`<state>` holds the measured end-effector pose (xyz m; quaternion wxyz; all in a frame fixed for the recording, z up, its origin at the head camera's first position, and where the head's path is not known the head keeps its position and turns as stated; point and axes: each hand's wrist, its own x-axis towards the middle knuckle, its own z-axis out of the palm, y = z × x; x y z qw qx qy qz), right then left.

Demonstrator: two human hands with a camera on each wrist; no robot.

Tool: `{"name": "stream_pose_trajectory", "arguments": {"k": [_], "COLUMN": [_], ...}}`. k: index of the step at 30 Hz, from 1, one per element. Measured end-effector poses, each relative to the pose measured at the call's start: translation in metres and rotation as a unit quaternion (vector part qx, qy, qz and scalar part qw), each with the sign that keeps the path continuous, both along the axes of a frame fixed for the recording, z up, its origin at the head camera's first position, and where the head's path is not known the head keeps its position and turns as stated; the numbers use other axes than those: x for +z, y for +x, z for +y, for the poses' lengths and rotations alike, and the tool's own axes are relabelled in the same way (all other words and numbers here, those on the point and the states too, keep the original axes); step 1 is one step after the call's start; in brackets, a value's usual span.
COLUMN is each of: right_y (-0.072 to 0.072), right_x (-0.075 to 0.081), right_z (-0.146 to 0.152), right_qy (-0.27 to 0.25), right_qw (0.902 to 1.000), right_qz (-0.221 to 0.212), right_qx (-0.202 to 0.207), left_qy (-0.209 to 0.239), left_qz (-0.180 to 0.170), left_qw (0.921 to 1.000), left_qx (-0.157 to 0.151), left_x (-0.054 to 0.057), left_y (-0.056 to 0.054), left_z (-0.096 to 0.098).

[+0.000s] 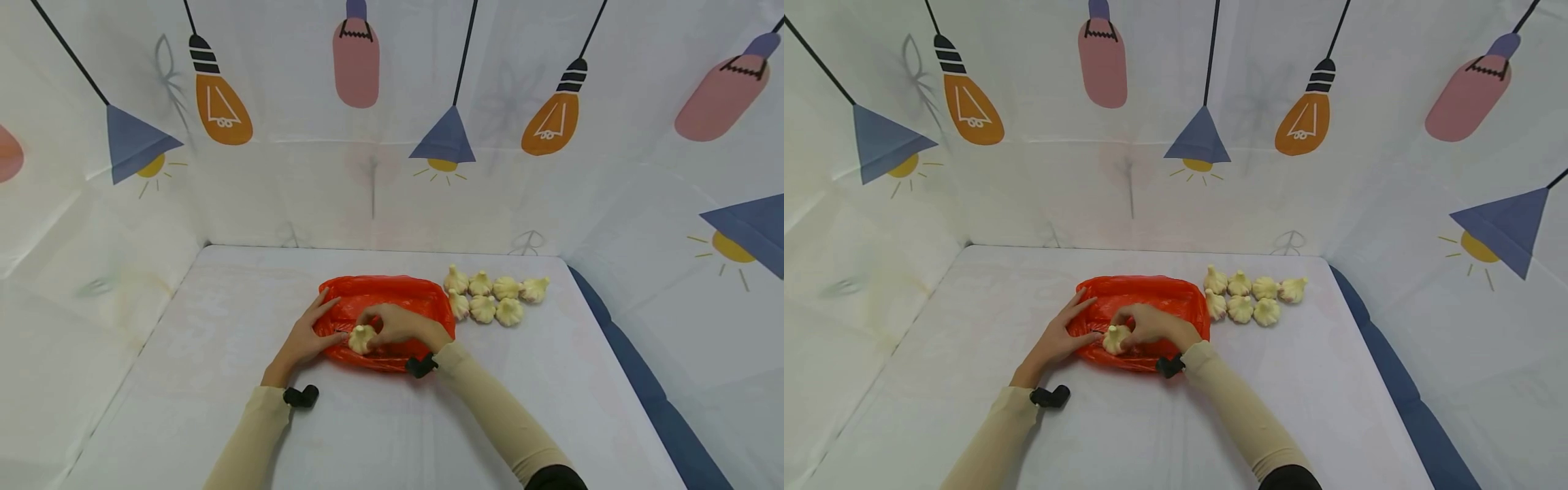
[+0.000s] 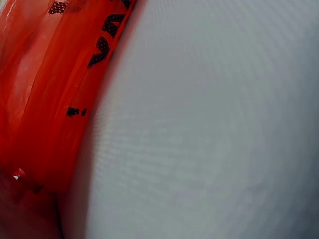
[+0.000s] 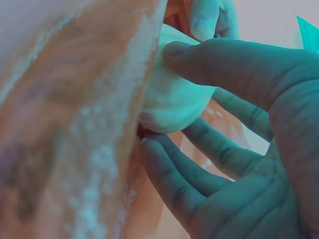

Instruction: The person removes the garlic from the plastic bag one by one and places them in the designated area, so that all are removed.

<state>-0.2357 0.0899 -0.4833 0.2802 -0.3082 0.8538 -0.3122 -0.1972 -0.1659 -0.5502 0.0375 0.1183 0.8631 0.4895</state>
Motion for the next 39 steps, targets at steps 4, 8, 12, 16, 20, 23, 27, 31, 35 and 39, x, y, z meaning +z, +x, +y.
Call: {"name": "stream_pose_trajectory", "arguments": {"k": [4, 8, 12, 16, 20, 23, 27, 31, 35, 39], "right_y": [-0.001, -0.001, -0.001, -0.001, 0.0, 0.0, 0.001, 0.002, 0.005, 0.011], "right_x": [-0.002, -0.002, 0.0, 0.003, 0.007, 0.012, 0.019, 0.023, 0.023, 0.026], "right_z": [0.001, 0.003, 0.006, 0.01, 0.014, 0.019, 0.027, 0.034, 0.04, 0.048], "right_qy": [-0.005, -0.02, -0.037, -0.052, -0.076, -0.103, -0.139, -0.174, -0.195, -0.205], "right_qw": [1.0, 0.9998, 0.9992, 0.9981, 0.9962, 0.9933, 0.9872, 0.9789, 0.9704, 0.961], "right_qz": [0.0, 0.005, 0.014, 0.026, 0.024, 0.017, 0.019, 0.018, 0.026, 0.049], "right_qx": [-0.002, -0.001, -0.008, -0.021, -0.034, -0.049, -0.075, -0.105, -0.14, -0.179], "left_qy": [0.001, 0.005, 0.008, 0.013, 0.014, 0.008, -0.002, 0.0, 0.005, 0.007], "left_qz": [-0.001, -0.004, 0.001, -0.005, -0.015, -0.012, -0.008, -0.008, -0.004, -0.002], "left_qw": [1.0, 1.0, 1.0, 0.9999, 0.9998, 0.9999, 0.9999, 0.9999, 0.9998, 0.9996], "left_qx": [-0.001, -0.001, -0.004, -0.004, 0.003, 0.006, 0.008, 0.012, 0.019, 0.027], "left_x": [0.001, 0.001, 0.0, 0.0, 0.001, 0.001, 0.001, 0.002, 0.001, 0.0], "left_y": [0.0, 0.0, 0.0, 0.0, 0.001, 0.002, 0.004, 0.006, 0.008, 0.009], "left_z": [0.001, 0.001, 0.0, -0.001, -0.002, -0.003, -0.003, -0.002, -0.001, 0.0]}}
